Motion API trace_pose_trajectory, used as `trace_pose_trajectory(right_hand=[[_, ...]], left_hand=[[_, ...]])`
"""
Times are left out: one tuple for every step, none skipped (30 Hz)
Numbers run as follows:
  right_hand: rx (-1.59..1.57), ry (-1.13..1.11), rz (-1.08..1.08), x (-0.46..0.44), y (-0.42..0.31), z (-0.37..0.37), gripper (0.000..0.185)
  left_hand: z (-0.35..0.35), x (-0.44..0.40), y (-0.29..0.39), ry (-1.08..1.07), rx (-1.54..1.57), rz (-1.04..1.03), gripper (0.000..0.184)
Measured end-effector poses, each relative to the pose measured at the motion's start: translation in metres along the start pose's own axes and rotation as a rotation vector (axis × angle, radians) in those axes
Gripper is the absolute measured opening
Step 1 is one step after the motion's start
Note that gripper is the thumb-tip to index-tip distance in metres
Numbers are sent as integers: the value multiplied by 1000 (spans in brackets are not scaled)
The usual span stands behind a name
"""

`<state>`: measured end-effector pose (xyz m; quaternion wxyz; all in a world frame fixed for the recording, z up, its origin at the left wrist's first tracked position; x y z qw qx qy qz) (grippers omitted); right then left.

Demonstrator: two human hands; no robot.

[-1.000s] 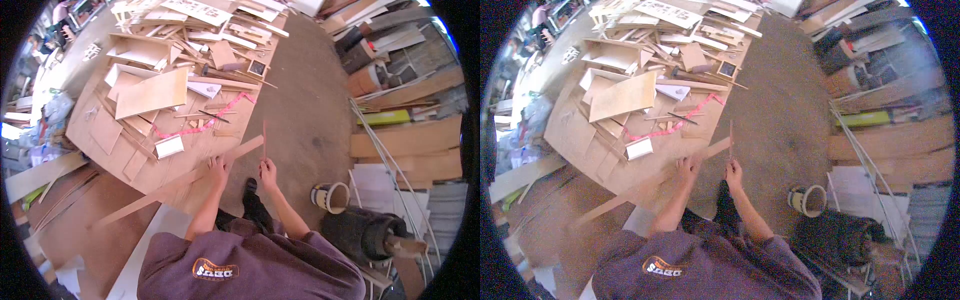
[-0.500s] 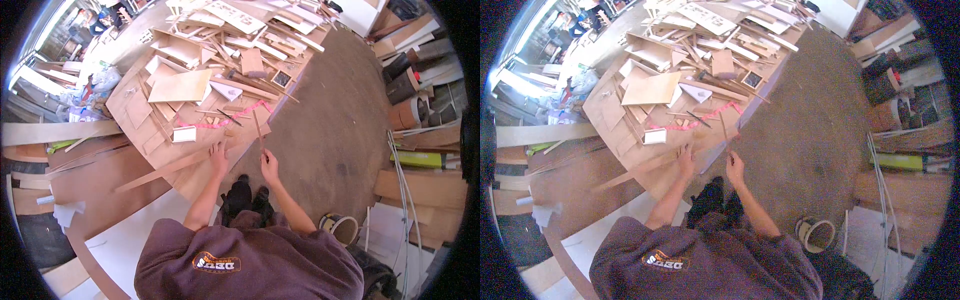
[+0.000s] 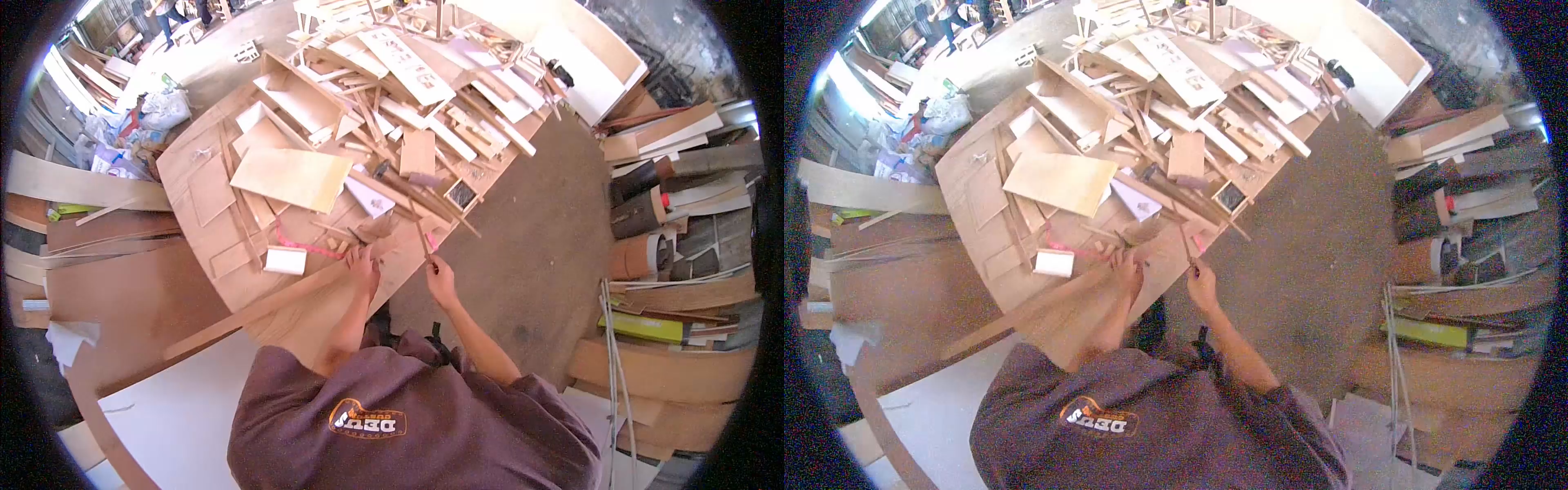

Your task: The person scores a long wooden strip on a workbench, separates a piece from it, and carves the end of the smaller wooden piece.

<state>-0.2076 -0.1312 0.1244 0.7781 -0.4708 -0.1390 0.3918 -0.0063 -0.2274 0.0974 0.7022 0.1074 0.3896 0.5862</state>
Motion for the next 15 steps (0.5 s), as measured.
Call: trace_pose_trajectory(right_hand=[[-18,-26,25,-11,8,-9,24],[-12,-28,28,-22,18,-17,24],[-38,-58,-65,-32,49,-33,25],[-66,-87,-162,-36,58,-41,26],[-67,-86,-169,-39,60,-45,26],[-189,-113,-356,-41,55,-49,27],[-311,-141,-543,-40,59,-57,28],[-315,-144,-545,-46,53,-60,28],[-353,-167,-595,-49,54,-67,29],[-394,-192,-643,-53,54,-75,30],[-402,-197,-641,-60,55,-81,30],[-406,-218,-690,-65,58,-89,31],[-409,-240,-737,-70,62,-95,31],[-381,-285,-731,-79,65,-103,33],[-353,-331,-725,-88,67,-110,35]], left_hand=[[-7,0,-7,-3,22,38,46],[-11,3,-15,-13,37,75,46],[-13,3,-18,-18,37,77,46],[-14,4,-19,-26,31,44,46],[-16,4,-20,-32,25,9,46],[-17,2,-22,-31,22,5,46],[-17,1,-23,-24,52,15,45],[-17,1,-24,-18,81,27,45],[-17,2,-25,-16,76,26,45],[-21,2,-29,-46,119,70,45],[-25,2,-32,-75,162,112,46],[-26,1,-32,-69,155,109,46],[-27,1,-32,-65,137,109,47],[-30,2,-33,-60,117,110,48],[-31,3,-30,-27,59,78,49]])
Point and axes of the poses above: each hand's wrist, its own x-axis away from the middle knuckle, its own z-axis out of the back of the hand, y = z × x, the point moved 9 cm from there along -x, towards the middle knuckle, and after that the axes turned 14 degrees about y, right-handed, at the moved point
